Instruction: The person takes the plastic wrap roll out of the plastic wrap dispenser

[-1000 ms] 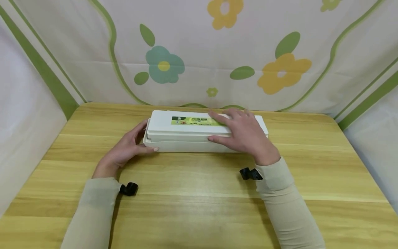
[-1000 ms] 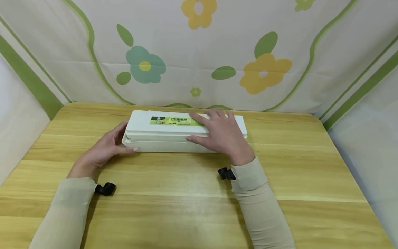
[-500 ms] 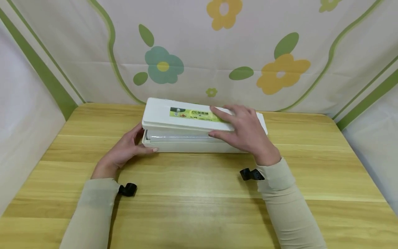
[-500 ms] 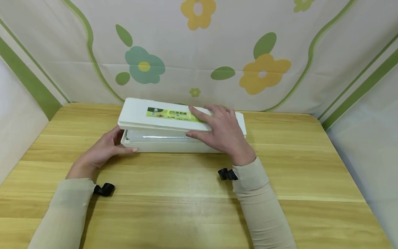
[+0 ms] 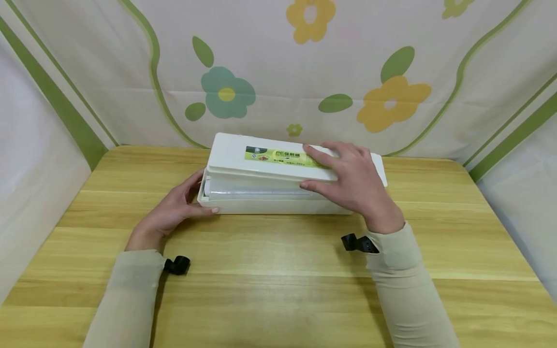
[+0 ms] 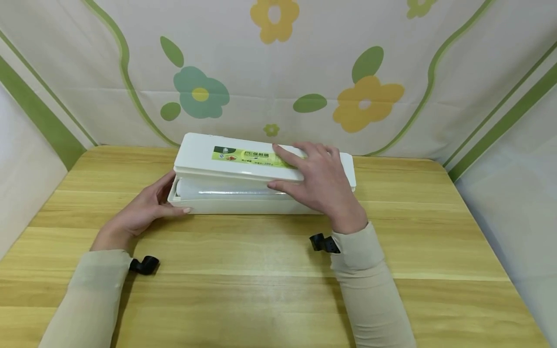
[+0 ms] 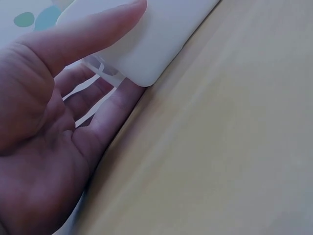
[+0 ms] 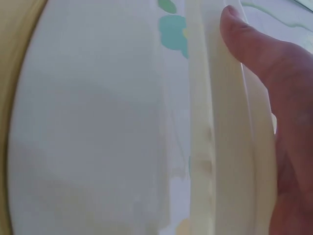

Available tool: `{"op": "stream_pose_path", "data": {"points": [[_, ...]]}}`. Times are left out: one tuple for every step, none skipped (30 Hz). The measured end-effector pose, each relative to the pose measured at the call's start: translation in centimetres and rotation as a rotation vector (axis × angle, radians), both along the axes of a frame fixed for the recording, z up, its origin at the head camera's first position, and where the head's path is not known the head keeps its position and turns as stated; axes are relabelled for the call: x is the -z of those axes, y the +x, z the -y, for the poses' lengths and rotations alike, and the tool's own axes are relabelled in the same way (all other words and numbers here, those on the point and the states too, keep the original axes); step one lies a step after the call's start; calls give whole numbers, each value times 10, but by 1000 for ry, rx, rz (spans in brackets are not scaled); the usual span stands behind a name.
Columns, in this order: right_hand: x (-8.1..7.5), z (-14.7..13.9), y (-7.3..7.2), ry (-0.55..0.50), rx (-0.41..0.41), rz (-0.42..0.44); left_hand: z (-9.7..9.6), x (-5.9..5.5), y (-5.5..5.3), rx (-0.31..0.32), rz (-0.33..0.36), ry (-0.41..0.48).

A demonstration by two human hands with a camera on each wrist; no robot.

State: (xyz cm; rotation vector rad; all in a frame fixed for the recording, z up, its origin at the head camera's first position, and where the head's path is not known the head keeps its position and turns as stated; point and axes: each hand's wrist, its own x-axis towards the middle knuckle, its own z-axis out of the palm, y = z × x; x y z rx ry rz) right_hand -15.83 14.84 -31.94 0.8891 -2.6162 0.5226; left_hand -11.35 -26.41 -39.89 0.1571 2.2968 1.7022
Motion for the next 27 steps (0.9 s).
{"op": "stream_pose_path", "data": {"points": [[-1,-1,0,-1,4,0,1,0,0,5,0,4],[-2,-2,1,-3,8,1,2,0,0,11,0,7],[-3,-3,1,-4,11,2,3,0,0,18,0,10],[-4,-4,1,-8,12,2,4,-1,0,23,0,13],[-5,-5,2,-10,13,1,5,-1,0,27,1,16],[-5,-6,2,-12,13,0,6,-1,0,30,3,19],[-6,-7,2,-16,13,-1,7,-1,0,34,3,23],[-6,-8,2,-21,13,0,8,-1,0,38,4,29],[-7,-9,2,-25,14,2,9,-1,0,42,5,35],[-7,-9,3,-29,14,4,10,0,0,45,6,42],[-8,-10,3,-31,15,7,10,1,0,48,7,48],[-8,-10,3,-35,16,9,11,1,-1,51,7,55],[-9,-11,3,-36,17,9,12,2,-1,55,8,62],[-9,-11,3,-36,18,7,12,3,-1,58,7,67],[-10,-11,4,-37,19,2,13,3,-1,61,7,71],[-10,-12,4,-40,19,-5,13,4,-1,61,8,74],[-10,-12,4,-45,16,-14,13,4,-1,61,10,76],[-10,-13,3,-51,13,-26,13,4,-2,61,11,79],[-10,-14,3,-58,10,-39,13,5,-2,60,14,82],[-10,-15,2,-68,6,-51,13,5,-2,60,16,86],[-10,-17,1,-77,3,-62,13,6,-3,59,17,88],[-10,-19,0,-87,3,-73,13,6,-3,58,20,92],[-9,-21,-1,-95,4,-83,13,6,-4,58,21,95],[-9,-25,-2,-104,9,-91,13,7,-4,58,24,97],[-8,-28,-3,-113,17,-96,13,7,-4,58,24,98],[-7,-33,-4,-118,27,-100,13,7,-4,59,26,99],[-6,-38,-5,-125,37,-103,13,7,-4,59,28,100]]}}
